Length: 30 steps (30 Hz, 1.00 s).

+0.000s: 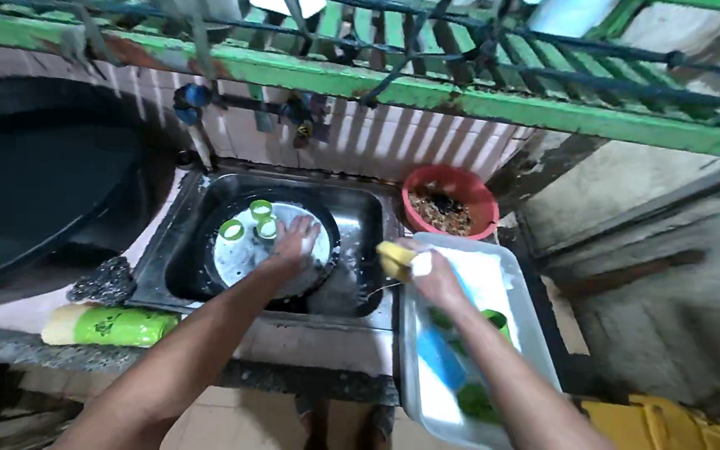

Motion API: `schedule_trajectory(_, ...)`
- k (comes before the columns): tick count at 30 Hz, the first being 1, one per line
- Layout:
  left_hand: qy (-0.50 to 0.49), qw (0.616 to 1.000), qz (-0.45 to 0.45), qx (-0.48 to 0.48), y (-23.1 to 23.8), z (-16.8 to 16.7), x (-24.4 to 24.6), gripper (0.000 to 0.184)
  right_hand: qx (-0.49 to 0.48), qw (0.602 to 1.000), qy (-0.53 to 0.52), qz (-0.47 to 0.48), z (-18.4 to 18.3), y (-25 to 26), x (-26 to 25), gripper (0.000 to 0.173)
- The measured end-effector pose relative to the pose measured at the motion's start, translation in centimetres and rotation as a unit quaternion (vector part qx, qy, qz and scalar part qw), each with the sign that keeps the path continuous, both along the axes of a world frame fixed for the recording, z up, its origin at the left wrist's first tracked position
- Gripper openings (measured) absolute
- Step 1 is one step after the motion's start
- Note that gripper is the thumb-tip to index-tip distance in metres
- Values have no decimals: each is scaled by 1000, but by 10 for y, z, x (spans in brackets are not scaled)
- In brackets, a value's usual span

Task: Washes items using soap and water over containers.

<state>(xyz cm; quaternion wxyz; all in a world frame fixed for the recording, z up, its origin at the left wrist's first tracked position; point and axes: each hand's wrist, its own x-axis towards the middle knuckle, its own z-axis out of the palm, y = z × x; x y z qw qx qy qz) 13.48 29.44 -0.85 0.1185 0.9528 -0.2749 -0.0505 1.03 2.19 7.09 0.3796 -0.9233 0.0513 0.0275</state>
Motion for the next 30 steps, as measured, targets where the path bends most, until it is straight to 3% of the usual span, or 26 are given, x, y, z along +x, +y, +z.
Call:
schedule_trajectory(3, 12, 989, -20, -149, -81, 43, -37, 47, -217, 965, 130, -68, 17, -77, -5, 40)
schedule_trajectory(5, 98, 955, -52, -274, -154, 63, -72, 31, -299, 932, 202, -45, 6, -115, -6, 40)
schedule_trajectory(6, 159, 949, -48, -269, -189, 68, -84, 30, -329, 918, 221, -7, -6, -132, -6, 48)
schedule_trajectory(8, 275, 949, -11, -150, -243, 67, -92, 41, -336, 907, 245, 62, -41, -154, -9, 72)
schedule_trajectory(9, 312, 945, 11, -97, -262, 60, -91, 46, -319, 906, 268, 77, -54, -159, -12, 74)
schedule_trajectory(10, 340, 937, 40, -71, -276, 47, -88, 51, -288, 912, 280, 79, -66, -165, -15, 66)
schedule_trajectory(11, 367, 925, 72, -66, -283, 34, -82, 54, -230, 929, 283, 66, -75, -172, -18, 55)
schedule_trajectory(13, 393, 910, 92, -94, -283, 18, -74, 47, -26, 972, 235, 3, -72, -177, -31, 46)
schedule_trajectory(15, 358, 914, 86, -167, -276, 5, -76, 41, 163, 976, 126, -75, -65, -171, -49, 43)
schedule_trajectory(16, 323, 917, 99, -213, -273, 6, -81, 41, 164, 980, 81, -81, -58, -163, -53, 44)
schedule_trajectory(18, 270, 911, 179, -254, -276, 26, -98, 48, 37, 997, 22, -59, -39, -135, -58, 53)
schedule_trajectory(20, 207, 911, 247, -257, -285, 34, -118, 35, -57, 997, 1, -43, -29, -119, -49, 54)
schedule_trajectory(22, 138, 933, 226, -246, -293, 31, -142, 36, -36, 995, 29, -83, -28, -123, -21, 50)
schedule_trajectory(23, 98, 943, 213, -234, -295, 31, -148, 34, -13, 993, 46, -103, -29, -125, -12, 60)
schedule_trajectory(25, 125, 926, 250, -254, -294, 37, -144, 33, -85, 989, 62, -105, -21, -111, -23, 60)
schedule_trajectory(27, 194, 875, 304, -323, -291, 35, -129, 33, -183, 978, 66, -77, -9, -93, -48, 52)
schedule_trajectory(28, 198, 872, 295, -338, -290, 31, -126, 32, -176, 980, 64, -69, -9, -95, -53, 50)
schedule_trajectory(30, 186, 872, 244, -382, -288, 26, -123, 44, 1, 993, 90, -77, -17, -124, -43, 50)
